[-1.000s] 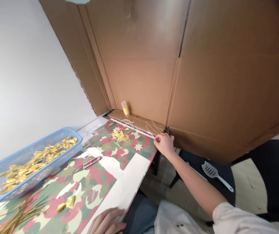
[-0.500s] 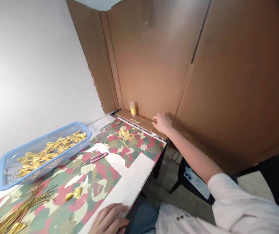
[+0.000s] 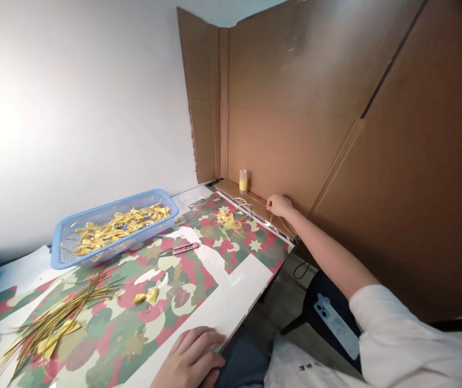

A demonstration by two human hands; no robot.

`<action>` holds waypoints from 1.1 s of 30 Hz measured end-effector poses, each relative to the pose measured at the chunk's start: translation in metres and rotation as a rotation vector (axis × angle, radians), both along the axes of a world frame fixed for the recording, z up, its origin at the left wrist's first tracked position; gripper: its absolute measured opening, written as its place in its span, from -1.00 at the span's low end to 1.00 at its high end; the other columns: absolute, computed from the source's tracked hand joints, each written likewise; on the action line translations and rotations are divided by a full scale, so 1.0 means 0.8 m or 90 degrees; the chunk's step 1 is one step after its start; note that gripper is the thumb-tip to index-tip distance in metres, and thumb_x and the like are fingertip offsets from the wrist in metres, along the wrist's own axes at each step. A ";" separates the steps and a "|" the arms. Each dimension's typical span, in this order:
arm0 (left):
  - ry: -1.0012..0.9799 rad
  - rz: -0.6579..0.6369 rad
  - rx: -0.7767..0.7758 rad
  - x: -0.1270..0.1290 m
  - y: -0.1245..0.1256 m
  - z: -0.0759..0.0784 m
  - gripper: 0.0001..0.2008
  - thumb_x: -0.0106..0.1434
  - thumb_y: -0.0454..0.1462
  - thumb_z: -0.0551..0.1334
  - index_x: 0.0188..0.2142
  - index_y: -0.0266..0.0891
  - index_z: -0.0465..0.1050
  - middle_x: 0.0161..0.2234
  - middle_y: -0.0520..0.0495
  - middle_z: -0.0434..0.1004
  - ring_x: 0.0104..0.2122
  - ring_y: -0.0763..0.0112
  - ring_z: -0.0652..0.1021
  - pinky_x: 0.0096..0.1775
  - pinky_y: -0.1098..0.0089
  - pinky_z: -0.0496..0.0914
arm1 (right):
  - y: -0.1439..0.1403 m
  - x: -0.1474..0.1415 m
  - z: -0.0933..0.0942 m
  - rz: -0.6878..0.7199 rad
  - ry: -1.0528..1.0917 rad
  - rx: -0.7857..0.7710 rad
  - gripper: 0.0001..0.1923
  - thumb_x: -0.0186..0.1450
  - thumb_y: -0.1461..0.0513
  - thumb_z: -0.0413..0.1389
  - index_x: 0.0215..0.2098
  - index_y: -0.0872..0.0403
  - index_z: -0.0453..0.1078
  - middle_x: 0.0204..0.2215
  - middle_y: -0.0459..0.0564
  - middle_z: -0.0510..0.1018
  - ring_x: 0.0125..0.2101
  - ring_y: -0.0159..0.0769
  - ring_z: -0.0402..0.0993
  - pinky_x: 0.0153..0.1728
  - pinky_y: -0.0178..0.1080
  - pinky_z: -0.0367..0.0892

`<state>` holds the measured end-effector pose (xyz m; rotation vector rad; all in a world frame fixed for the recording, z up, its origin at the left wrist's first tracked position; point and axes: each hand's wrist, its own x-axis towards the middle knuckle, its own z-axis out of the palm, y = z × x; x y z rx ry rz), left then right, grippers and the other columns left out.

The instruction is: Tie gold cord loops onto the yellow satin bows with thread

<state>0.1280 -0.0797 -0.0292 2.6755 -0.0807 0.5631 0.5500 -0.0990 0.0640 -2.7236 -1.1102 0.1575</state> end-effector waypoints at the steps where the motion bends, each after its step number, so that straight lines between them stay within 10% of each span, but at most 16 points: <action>1: 0.012 0.003 -0.013 0.000 -0.003 0.005 -0.71 0.20 -0.47 0.13 -0.23 -0.05 0.44 -0.10 0.00 0.62 -0.09 0.28 0.58 -0.09 0.35 0.53 | -0.001 -0.001 0.003 0.000 0.000 0.024 -0.72 0.38 0.14 0.10 0.00 0.10 0.39 -0.04 0.05 0.49 -0.11 -0.26 0.49 -0.10 -0.11 0.46; 6: -0.028 0.044 -0.154 -0.006 -0.014 0.032 -0.73 0.25 -0.42 0.06 -0.15 -0.08 0.40 -0.11 -0.10 0.58 -0.09 0.25 0.52 -0.05 0.26 0.46 | 0.018 -0.052 0.025 0.095 0.034 0.199 -0.83 0.37 0.22 0.08 -0.31 0.18 0.40 -0.26 0.05 0.58 -0.23 -0.27 0.53 -0.15 -0.15 0.43; 15: -0.130 0.475 -0.444 -0.022 0.040 0.073 -0.82 0.32 -0.18 0.18 -0.14 -0.18 0.42 -0.14 -0.12 0.53 -0.12 0.27 0.51 -0.07 0.26 0.40 | 0.082 -0.288 -0.017 0.538 0.598 0.272 -0.89 0.20 0.19 0.16 -0.41 0.07 0.35 -0.43 -0.04 0.63 -0.36 -0.30 0.57 -0.28 -0.24 0.43; 22: -0.208 0.518 -0.784 -0.052 0.089 0.066 -0.68 0.20 -0.06 0.31 -0.18 -0.22 0.48 -0.14 -0.12 0.54 -0.20 0.30 0.57 -0.18 0.33 0.48 | 0.114 -0.361 -0.043 0.540 0.732 0.231 -0.88 0.15 0.19 0.23 -0.41 0.11 0.49 -0.44 -0.05 0.61 -0.42 -0.35 0.51 -0.35 -0.28 0.40; 33: -0.265 0.474 -0.979 -0.064 0.113 0.032 -0.79 0.18 -0.15 0.35 -0.28 -0.24 0.54 -0.45 0.02 0.53 -0.42 0.48 0.51 -0.31 0.47 0.42 | 0.117 -0.386 -0.065 0.421 0.940 0.181 -0.81 0.17 0.11 0.27 -0.41 0.08 0.52 -0.48 -0.07 0.60 -0.40 -0.32 0.57 -0.27 -0.23 0.49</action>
